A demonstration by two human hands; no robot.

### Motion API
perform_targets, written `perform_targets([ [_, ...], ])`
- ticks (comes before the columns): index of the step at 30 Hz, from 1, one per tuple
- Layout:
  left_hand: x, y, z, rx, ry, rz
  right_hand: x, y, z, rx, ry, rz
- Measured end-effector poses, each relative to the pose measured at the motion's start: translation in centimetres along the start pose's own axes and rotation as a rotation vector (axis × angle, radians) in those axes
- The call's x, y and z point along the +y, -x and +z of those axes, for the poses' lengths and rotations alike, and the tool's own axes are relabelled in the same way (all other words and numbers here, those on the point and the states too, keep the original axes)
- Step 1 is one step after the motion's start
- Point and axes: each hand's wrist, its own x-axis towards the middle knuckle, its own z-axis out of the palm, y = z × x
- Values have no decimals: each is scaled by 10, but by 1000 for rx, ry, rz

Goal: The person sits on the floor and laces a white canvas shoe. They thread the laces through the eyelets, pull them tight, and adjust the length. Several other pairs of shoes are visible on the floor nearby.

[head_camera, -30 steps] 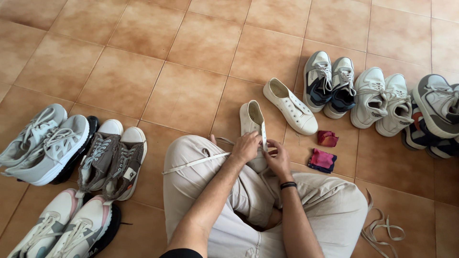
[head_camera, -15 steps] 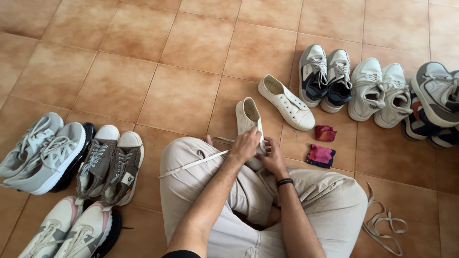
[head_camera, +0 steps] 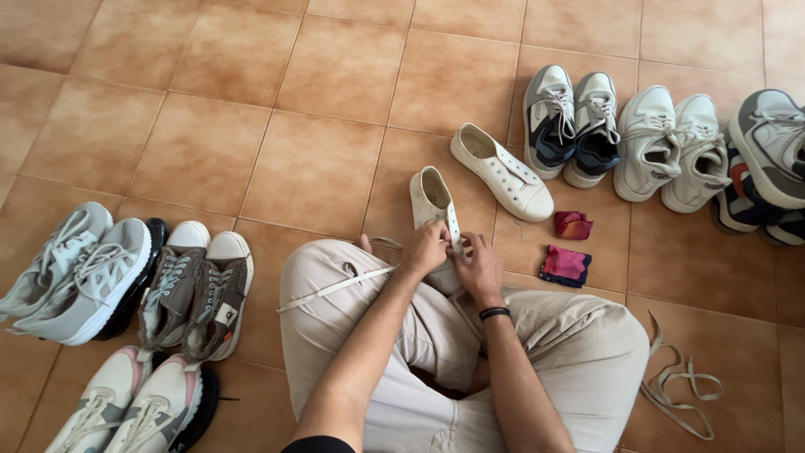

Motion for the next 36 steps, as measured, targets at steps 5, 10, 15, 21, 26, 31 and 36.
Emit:
perform_targets([
  [5,1,-1,-3,20,19,31,-15,-1,-10,78,7,-25],
  [10,18,4,-12,13,-5,47,-12,-1,-8,99,-44,-8],
  [15,25,3,-16,31,-86,41,-9,-4,-8,140,-111,-42],
  [21,21,4,-10,100,-300,177,-4,-9,-3,165,-160,-45],
  [26,16,3,-10,68,-298,292,7,-15,4,104,-328,67],
  [31,16,-4,-8,-19,-528,422,16,-17,8,98,-290,83],
  [36,12,-11,-3,-21,-522,329,24,-19,13,79,-395,116],
])
